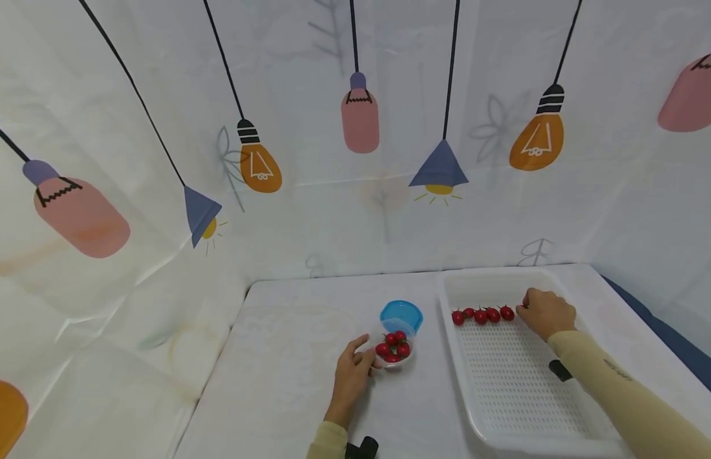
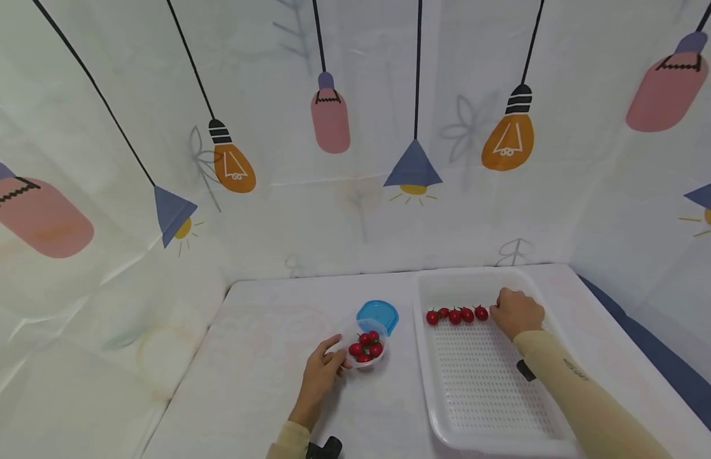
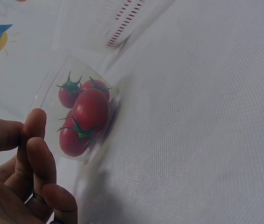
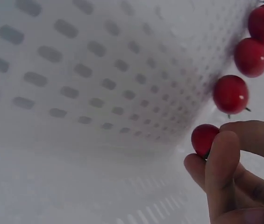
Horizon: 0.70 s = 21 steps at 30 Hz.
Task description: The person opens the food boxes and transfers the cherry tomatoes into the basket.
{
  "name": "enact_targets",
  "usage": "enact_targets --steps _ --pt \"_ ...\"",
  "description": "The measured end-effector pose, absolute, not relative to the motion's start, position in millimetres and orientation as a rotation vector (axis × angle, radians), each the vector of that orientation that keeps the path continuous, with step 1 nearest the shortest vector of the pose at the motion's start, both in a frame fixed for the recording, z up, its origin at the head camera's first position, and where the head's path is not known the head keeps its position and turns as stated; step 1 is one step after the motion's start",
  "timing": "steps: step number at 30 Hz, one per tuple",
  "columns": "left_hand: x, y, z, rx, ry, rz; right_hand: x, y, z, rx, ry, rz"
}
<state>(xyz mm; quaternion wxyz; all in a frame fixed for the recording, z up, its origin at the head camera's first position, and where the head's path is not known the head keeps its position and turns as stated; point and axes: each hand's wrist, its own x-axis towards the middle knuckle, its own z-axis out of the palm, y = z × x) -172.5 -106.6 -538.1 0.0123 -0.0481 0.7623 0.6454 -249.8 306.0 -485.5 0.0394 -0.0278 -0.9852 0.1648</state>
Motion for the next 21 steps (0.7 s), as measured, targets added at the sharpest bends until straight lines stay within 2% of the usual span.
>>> enact_targets --steps 21 --pt "-170.7 -107.7 -536.9 -0.155 2.368 2.013 -249.4 306.0 -483.3 -0.105 -3.062 0.440"
